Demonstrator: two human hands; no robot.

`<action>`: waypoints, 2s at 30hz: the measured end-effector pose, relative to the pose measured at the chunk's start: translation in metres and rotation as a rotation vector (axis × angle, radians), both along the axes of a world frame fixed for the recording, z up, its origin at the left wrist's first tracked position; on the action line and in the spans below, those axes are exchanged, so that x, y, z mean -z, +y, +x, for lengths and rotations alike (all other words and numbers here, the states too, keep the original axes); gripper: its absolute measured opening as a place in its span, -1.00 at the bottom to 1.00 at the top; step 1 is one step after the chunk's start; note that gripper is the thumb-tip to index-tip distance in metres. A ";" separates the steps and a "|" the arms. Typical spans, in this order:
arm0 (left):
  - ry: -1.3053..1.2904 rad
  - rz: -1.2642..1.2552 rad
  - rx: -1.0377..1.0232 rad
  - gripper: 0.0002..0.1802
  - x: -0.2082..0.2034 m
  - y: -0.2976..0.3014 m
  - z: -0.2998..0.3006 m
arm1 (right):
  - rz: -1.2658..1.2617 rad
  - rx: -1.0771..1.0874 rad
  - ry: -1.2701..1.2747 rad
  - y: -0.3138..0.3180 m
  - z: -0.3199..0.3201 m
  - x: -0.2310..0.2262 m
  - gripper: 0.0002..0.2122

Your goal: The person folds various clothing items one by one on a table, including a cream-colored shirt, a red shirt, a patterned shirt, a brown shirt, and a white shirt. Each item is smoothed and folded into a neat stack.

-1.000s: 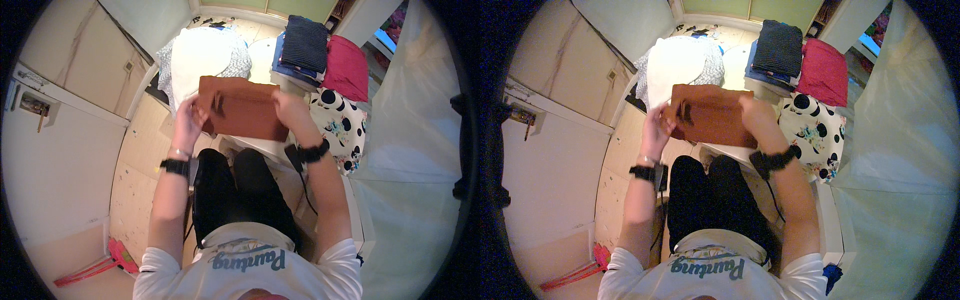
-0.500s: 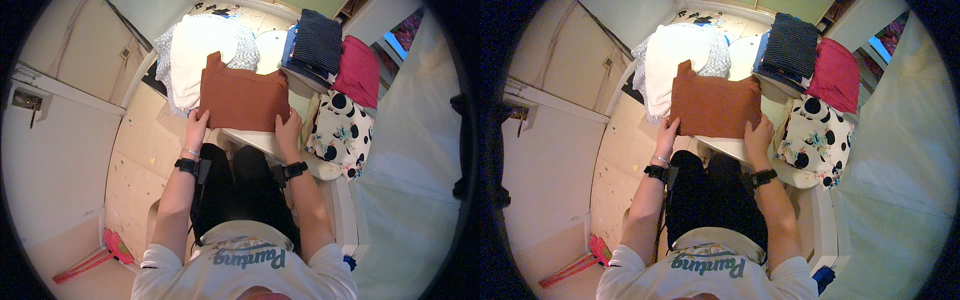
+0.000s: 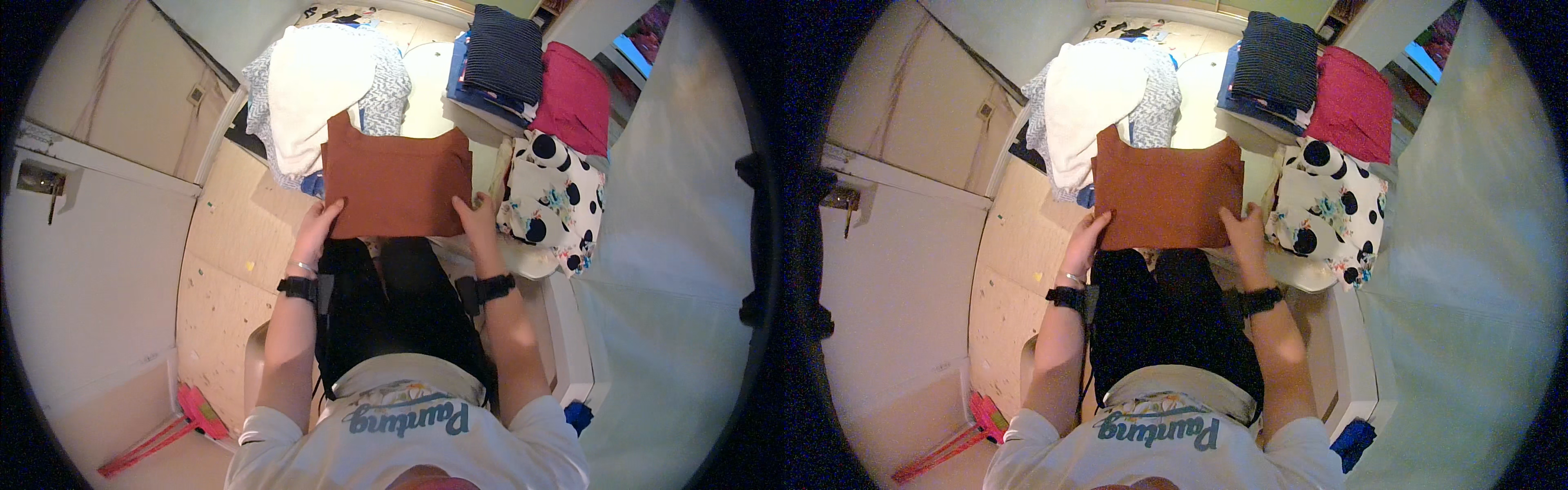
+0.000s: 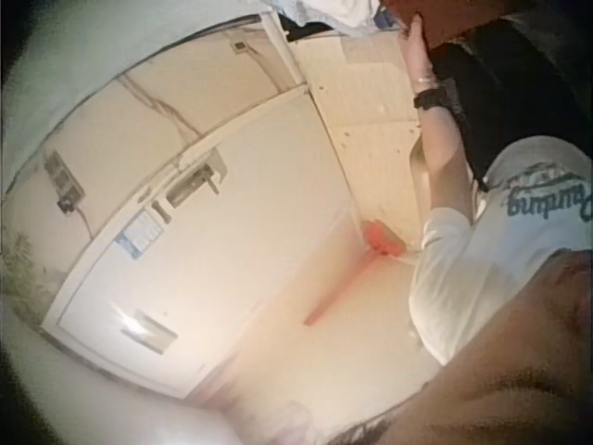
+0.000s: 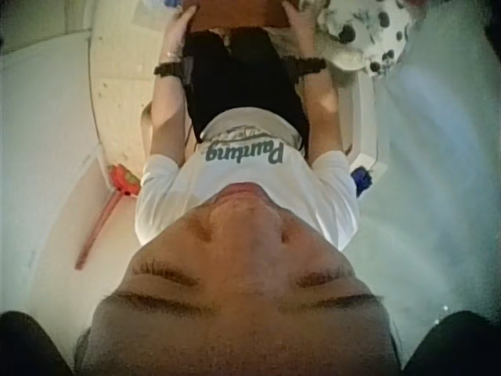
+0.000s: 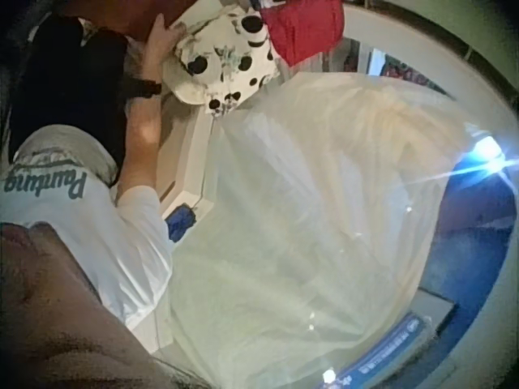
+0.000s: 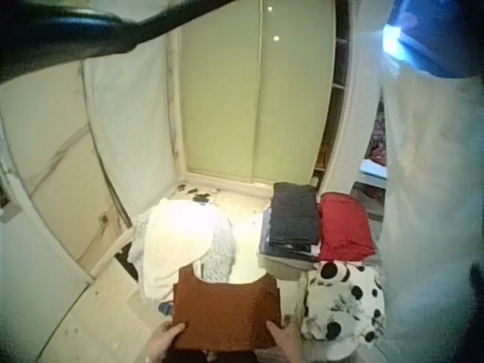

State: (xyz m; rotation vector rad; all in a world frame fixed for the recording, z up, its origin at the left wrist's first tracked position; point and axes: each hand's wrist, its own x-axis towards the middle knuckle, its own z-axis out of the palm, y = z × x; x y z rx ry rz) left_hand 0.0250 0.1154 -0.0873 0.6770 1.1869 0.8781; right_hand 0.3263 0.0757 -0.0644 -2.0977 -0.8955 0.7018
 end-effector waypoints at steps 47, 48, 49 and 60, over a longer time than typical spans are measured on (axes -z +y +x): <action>-0.064 -0.139 0.113 -0.57 -0.030 -0.076 0.116 | 0.112 0.004 1.542 -0.078 -0.018 -0.012 -0.54; -0.088 -0.155 0.113 -0.57 -0.039 -0.081 0.122 | 0.183 -0.030 1.569 -0.084 -0.020 -0.011 -0.54; -0.090 -0.158 0.150 -0.58 -0.050 -0.090 0.128 | 0.254 -0.066 1.595 -0.088 -0.021 -0.006 -0.54; -0.622 -0.287 0.081 -0.40 -0.041 -0.084 0.121 | 0.302 -0.322 0.842 -0.096 -0.007 -0.010 -0.58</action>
